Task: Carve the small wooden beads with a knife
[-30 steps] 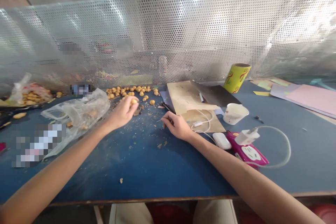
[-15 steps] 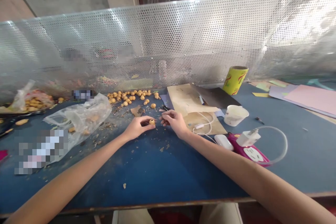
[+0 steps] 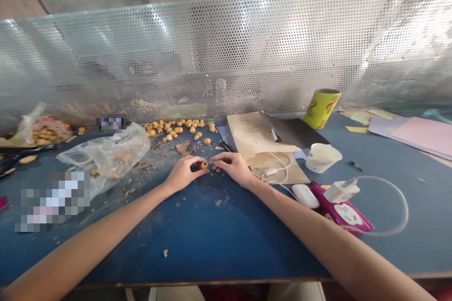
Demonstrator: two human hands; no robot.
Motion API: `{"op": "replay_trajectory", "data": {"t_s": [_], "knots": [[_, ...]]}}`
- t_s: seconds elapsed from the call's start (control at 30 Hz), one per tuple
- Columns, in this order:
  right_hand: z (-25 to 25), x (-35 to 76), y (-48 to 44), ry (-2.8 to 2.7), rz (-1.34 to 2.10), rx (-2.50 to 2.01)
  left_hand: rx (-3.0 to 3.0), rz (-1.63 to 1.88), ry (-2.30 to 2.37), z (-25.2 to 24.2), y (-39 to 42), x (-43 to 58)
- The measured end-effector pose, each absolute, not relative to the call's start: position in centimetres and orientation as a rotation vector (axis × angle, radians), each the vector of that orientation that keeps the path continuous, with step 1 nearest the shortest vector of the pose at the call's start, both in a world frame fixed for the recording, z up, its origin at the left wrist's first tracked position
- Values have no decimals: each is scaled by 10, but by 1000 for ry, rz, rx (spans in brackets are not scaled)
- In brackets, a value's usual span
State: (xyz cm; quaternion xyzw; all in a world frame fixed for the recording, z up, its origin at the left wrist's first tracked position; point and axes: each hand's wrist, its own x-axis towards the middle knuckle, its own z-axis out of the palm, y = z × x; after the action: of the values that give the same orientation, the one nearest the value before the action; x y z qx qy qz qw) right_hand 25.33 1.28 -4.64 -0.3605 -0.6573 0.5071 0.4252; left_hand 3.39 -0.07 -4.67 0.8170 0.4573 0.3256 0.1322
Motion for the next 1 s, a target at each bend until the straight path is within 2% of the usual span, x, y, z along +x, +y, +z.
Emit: {"op": "replay_trajectory", "data": {"t_s": [1.0], "knots": [[-46,250,5,-1896,1124,-898,2369,937,1273,-47,0,34]]}}
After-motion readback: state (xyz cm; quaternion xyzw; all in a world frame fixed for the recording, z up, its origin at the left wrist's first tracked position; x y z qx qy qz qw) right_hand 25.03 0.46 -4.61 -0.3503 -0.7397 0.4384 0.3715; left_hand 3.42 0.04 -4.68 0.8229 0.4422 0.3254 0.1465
